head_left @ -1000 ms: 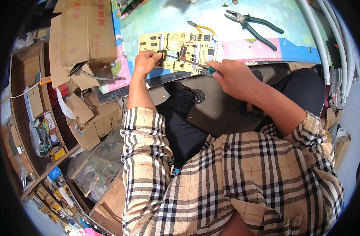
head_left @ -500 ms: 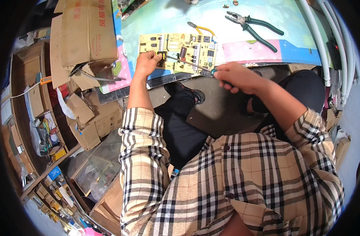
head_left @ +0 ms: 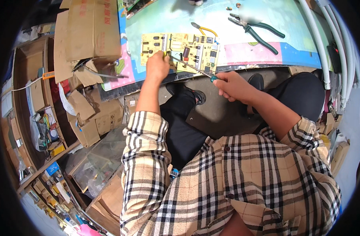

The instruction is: The person uses a screwdriver to remove and reinsert screws on a circuit board while seated at a cluttered workbench. A cat is present on the table and briefly interacts with the person.

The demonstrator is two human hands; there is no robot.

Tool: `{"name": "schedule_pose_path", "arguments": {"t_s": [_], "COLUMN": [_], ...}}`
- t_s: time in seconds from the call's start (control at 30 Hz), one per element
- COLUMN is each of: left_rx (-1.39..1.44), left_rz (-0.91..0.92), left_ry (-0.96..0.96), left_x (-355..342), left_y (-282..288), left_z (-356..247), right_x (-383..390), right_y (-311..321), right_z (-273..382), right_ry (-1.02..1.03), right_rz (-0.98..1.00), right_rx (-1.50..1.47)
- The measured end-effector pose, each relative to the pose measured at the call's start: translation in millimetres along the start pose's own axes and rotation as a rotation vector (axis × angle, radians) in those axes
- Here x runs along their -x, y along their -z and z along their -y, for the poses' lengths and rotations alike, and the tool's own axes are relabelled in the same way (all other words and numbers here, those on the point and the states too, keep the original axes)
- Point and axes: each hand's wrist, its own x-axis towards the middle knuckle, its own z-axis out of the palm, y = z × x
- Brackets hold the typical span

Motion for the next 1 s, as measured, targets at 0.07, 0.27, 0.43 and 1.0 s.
{"name": "schedule_pose_path", "arguments": {"t_s": [0.07, 0.27, 0.43, 1.0], "left_rx": [-0.102, -0.064, -0.084, 0.268], "left_rz": [-0.015, -0.181, -0.198, -0.121], "left_ry": [0.042, 0.212, 0.345, 0.469], "left_x": [8.4, 24.0, 24.7, 14.3], "left_y": [-6.3, -35.2, -55.0, -21.3], "left_z": [-19.8, -57.0, -69.2, -54.7], "right_x": [-1.9, -5.6, -0.8, -3.5], "right_y": [-8.5, -8.8, -18.8, -26.7], "right_z": [-7.5, -14.9, -11.5, -13.8], "right_ry": [0.005, 0.015, -0.034, 0.012], "right_rz": [-0.016, 0.010, -0.038, -0.050], "right_rx": [-0.016, -0.078, 0.000, 0.304]}}
